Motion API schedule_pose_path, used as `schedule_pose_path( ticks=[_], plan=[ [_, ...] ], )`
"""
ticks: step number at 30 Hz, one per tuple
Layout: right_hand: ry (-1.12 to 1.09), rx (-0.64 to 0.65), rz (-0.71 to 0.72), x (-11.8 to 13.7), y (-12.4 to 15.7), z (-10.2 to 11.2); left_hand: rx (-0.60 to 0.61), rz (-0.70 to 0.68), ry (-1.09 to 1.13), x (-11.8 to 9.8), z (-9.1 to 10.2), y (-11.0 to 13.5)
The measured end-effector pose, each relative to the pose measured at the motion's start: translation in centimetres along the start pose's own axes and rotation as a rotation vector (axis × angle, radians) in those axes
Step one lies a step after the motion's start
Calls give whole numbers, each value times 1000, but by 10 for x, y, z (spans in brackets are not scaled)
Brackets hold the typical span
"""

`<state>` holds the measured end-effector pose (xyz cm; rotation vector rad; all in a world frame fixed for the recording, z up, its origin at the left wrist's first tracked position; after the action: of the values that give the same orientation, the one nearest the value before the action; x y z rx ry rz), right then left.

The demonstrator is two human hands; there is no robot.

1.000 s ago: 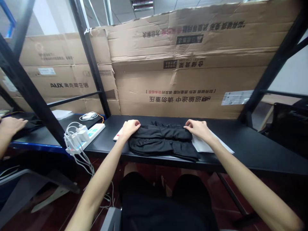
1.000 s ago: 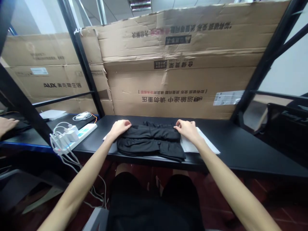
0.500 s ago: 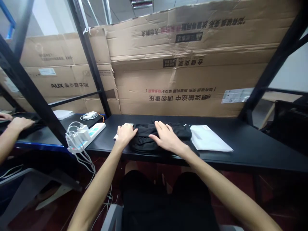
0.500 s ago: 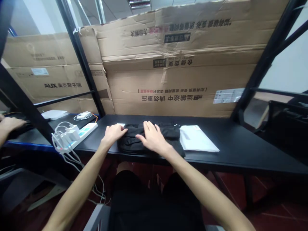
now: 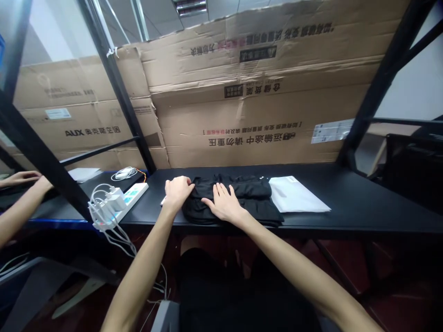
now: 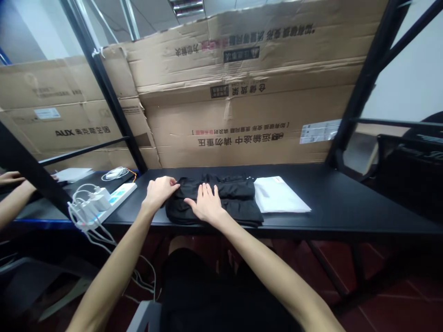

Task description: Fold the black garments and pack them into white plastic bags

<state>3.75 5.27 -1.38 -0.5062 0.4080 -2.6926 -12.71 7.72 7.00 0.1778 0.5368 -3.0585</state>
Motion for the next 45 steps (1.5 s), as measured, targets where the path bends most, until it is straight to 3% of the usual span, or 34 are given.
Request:
schedule_pose_path(
  ticks=[6,10,16,24,28,36,45],
  plan=[
    [26,-22,1,1,2,1,-45,-18,-31,-16,21,-2],
    [36,-22,-6,2,4,3,-19,16,74,-24,20,-1],
    [58,-7,-33,4,6,5,81,90,228,-26,0,-4],
    [54,1,-41,4,5,5,245,262,432,1,-37,-23],
    [56,-24,-52,4,-1,5,186,248,527,1,-37,-30],
    [39,98,-111,0,-6,0,10,58,703,-68,-9,-23],
    [95,121,-71,-22,32,34,-91,-81,510,-123,2,-5]
  ],
)
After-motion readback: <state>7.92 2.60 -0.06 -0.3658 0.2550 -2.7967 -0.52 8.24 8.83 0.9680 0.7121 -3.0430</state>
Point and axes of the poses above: each hand's wrist, its own y-axis away from the middle knuckle, its own z-axis out of the back of the hand, x = y × z, the point moved 9 cm from there along -y, towards the middle knuckle, and after that the axes turned 6 degrees about -x, right-handed, at the moved point
